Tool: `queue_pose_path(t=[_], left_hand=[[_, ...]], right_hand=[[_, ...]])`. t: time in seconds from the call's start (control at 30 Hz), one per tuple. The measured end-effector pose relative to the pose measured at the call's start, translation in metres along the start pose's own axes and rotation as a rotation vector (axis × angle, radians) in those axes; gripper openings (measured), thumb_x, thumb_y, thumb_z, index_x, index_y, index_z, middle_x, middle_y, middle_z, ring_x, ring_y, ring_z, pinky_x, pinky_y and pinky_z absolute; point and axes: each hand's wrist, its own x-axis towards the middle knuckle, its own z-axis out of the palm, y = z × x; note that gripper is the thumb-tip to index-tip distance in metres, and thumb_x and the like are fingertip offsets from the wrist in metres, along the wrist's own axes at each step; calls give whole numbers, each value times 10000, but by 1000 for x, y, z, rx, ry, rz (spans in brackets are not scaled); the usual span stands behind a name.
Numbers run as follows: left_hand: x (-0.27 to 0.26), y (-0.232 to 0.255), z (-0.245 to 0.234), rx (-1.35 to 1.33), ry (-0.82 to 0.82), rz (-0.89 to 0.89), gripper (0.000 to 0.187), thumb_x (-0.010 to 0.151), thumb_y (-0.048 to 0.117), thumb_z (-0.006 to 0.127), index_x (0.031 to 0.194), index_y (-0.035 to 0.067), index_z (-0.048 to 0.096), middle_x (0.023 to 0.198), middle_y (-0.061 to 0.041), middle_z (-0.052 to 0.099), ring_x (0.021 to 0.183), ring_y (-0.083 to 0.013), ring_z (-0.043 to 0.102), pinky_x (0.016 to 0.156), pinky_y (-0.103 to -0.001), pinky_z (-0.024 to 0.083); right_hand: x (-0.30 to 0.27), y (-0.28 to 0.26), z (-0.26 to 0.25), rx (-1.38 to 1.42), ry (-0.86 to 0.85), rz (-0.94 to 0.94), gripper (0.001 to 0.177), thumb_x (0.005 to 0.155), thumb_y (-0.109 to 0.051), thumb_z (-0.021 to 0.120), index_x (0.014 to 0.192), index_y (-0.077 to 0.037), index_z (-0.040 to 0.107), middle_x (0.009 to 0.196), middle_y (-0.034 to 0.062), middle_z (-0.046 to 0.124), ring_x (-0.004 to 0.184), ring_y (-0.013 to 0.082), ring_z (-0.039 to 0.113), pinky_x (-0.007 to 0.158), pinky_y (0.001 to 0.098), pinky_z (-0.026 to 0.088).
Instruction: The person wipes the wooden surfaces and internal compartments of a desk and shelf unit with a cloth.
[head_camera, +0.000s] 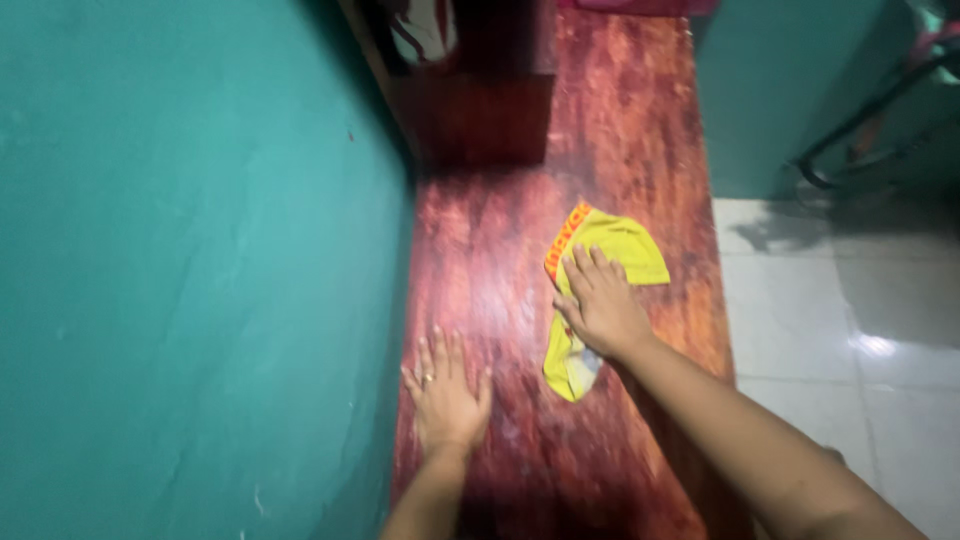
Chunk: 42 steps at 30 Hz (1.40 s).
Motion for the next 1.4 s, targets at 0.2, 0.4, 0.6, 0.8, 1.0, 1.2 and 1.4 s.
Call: queue_pose_path(t=[0.2, 0.4, 0.6, 0.8, 1.0, 1.2, 1.4], left_hand=[[-1, -2, 4, -1, 58, 32, 766, 925, 516, 492, 1557, 121, 316, 1663, -126, 188, 1534, -344, 119, 1189, -642, 76], [3, -5, 0, -29, 48, 24, 754, 925, 518, 500, 1542, 116, 337, 1656, -125, 206, 1531, -346, 125, 1185, -643, 67], [8, -3, -1, -11, 3, 1, 754, 924, 525, 494, 1539, 121, 328, 1664, -118, 181, 1540, -337, 95, 1190, -638, 52], [5, -2, 4, 30, -12, -3, 770, 923, 536, 477, 1558, 142, 289, 1666, -110, 147, 1538, -334, 83, 1193, -630, 54], [2, -5, 11, 81, 85, 45, 823, 908, 546, 462, 1604, 153, 265, 1702, -119, 142, 1551, -359, 88, 1156, -656, 66], [5, -6, 3, 91, -54, 6, 780, 937, 542, 437, 1575, 142, 233, 1675, -117, 113, 1537, -347, 71, 1180, -657, 85], [5, 1, -4, 104, -92, -1, 756, 952, 543, 417, 1572, 148, 242, 1678, -120, 104, 1542, -344, 66, 1173, -669, 90]], right_hand=[[117, 13, 18, -48, 50, 81, 700, 1007, -464, 478, 1519, 10, 415, 1613, 254, 340, 1493, 441, 299, 1187, 577, 243], [157, 21, 35, -95, 119, 72, 709, 1026, -453, 464, 1539, 32, 386, 1618, 269, 317, 1489, 460, 281, 1184, 590, 225], [119, -2, 23, -72, -61, -24, 710, 997, -471, 455, 1522, 4, 397, 1634, 244, 298, 1515, 423, 269, 1219, 553, 226], [41, -36, 18, 37, -131, -226, 656, 1038, -429, 465, 1529, -3, 374, 1628, 233, 280, 1506, 407, 235, 1188, 563, 189], [-32, -26, -7, 90, -211, -217, 658, 989, -461, 533, 1514, -86, 400, 1618, 154, 317, 1512, 360, 229, 1196, 543, 177], [-31, -9, -12, 11, -178, 2, 638, 973, -446, 519, 1522, -141, 411, 1630, 103, 323, 1520, 308, 240, 1210, 536, 179], [-30, -9, -14, -43, -108, 66, 635, 988, -473, 477, 1524, -138, 410, 1634, 87, 326, 1525, 305, 240, 1211, 530, 169]])
